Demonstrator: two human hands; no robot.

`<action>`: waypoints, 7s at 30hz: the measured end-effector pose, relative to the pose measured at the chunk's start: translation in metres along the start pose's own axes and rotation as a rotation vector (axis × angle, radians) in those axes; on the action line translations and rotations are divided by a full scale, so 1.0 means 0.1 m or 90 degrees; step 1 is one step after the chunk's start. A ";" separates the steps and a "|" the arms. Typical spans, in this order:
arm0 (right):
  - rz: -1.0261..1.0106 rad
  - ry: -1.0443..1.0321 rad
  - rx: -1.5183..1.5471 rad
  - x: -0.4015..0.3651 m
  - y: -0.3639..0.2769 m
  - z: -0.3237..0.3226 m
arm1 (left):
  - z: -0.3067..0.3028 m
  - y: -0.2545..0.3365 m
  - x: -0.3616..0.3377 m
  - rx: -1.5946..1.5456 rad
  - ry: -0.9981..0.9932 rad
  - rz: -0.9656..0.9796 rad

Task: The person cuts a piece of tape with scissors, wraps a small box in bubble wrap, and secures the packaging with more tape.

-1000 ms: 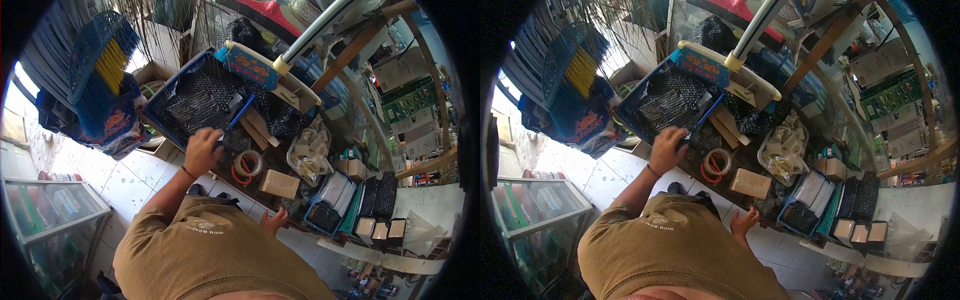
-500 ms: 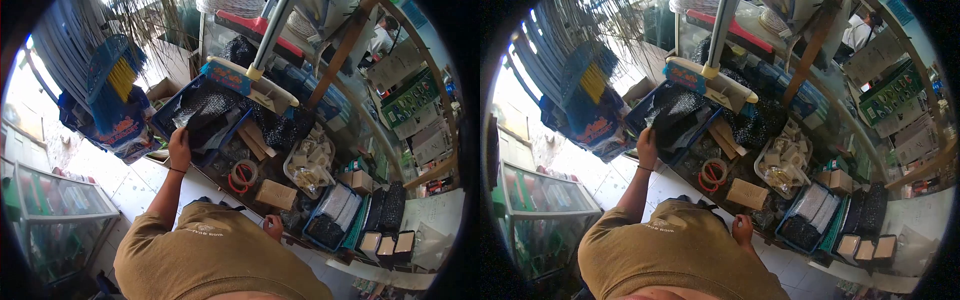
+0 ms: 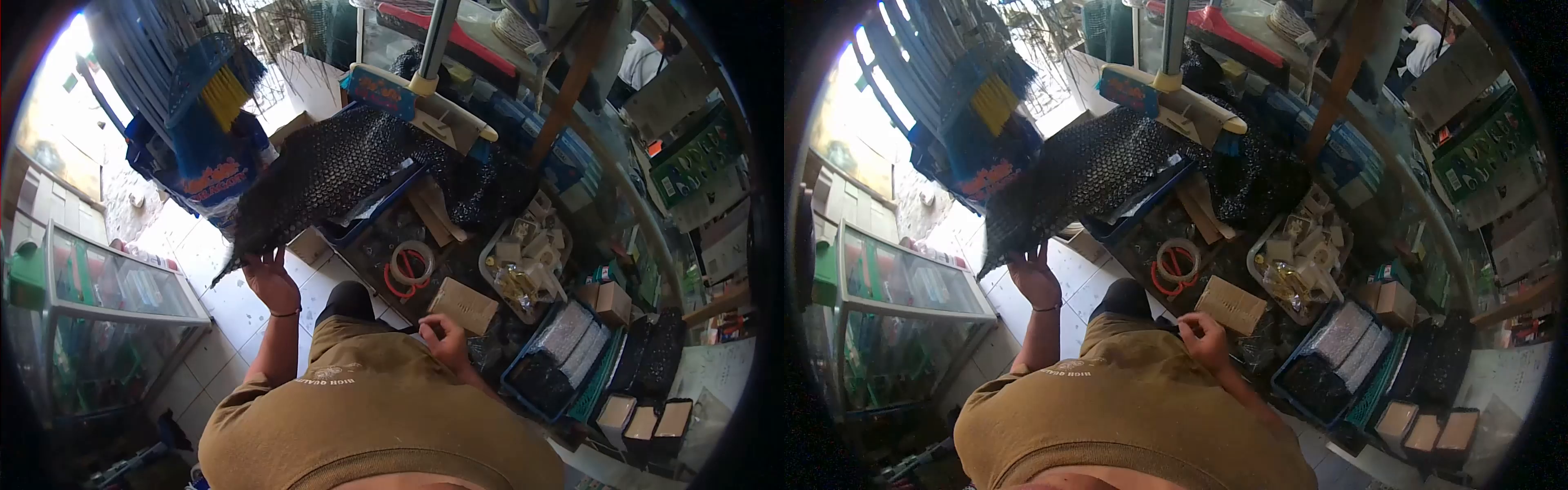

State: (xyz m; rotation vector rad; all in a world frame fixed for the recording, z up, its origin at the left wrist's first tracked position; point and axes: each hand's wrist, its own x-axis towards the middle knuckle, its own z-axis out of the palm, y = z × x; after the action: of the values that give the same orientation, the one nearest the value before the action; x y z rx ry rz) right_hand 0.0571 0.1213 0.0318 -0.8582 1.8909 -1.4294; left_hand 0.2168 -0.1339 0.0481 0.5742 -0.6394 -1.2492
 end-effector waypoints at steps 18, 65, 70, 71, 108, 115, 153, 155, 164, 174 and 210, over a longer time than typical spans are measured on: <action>-0.104 -0.089 -1.049 2.83 -0.53 -0.44 | -0.16 0.00 -0.21 0.004 0.136 -0.084; -0.501 -0.245 -0.414 0.84 -0.10 0.92 | 0.15 0.15 -0.10 0.700 -0.347 0.154; -0.579 -0.365 -0.540 0.68 -0.27 0.82 | 0.86 -0.07 0.22 0.707 -0.666 -0.186; -0.520 -0.405 -0.449 0.65 -0.17 0.83 | 0.89 -0.15 0.27 0.715 -0.688 -0.193; -0.492 0.191 -0.360 0.55 -1.02 -0.60 | 1.21 0.13 -0.49 0.080 -0.800 -0.587; -0.539 0.235 -0.397 0.68 -1.09 -0.74 | 1.37 -0.01 -0.53 0.084 -0.815 -0.581; -0.141 0.164 0.130 0.53 -0.79 -1.00 | 2.23 -0.19 -0.92 0.506 -1.090 -0.045; -0.254 0.252 0.052 0.56 -0.84 -1.05 | 2.24 -0.16 -0.92 0.496 -1.105 -0.012; -0.119 0.117 0.086 0.55 -1.06 -1.16 | 2.27 0.03 -0.99 0.469 -1.211 0.111; -0.148 0.152 0.111 0.51 -1.05 -1.16 | 2.15 0.08 -1.08 0.425 -1.175 0.290; 0.486 1.160 -0.094 -2.03 1.34 -0.50 | 1.89 -0.43 -1.59 0.350 -1.426 0.172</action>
State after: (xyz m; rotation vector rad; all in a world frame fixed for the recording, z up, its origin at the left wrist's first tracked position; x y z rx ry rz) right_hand 0.1225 0.3384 -0.0689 1.6594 2.8294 -1.4893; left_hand 0.0226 0.0019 0.1295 -0.8309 -2.7898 -0.9687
